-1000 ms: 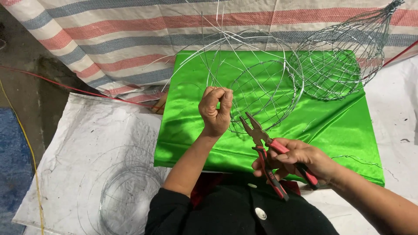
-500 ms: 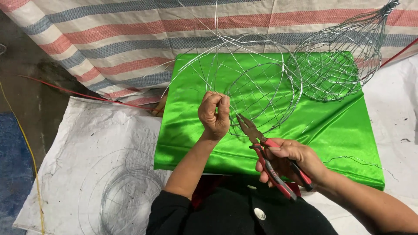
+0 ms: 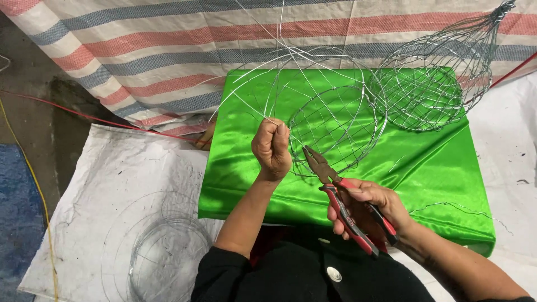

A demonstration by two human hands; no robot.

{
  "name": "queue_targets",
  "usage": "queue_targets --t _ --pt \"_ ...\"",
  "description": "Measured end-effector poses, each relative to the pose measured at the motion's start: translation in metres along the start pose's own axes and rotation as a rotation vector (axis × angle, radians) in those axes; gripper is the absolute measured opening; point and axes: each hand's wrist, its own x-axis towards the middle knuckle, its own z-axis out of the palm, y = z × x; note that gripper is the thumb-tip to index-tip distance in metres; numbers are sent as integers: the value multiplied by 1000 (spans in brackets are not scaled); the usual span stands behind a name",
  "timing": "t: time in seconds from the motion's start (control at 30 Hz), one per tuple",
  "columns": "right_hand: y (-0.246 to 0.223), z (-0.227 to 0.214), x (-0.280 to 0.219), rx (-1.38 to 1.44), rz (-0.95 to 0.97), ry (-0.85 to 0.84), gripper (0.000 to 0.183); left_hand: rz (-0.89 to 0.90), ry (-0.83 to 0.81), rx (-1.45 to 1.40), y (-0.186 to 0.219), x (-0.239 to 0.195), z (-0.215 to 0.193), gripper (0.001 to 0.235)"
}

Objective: The person is manually assembling a wire mesh structure, likely a basket or frame, by joining wire segments and trimming them with pliers.

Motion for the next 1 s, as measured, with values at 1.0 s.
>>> queue_targets --t 1.0 --pt "40 -179 12 -2518 -175 660 38 27 -625 42 -28 58 -58 33"
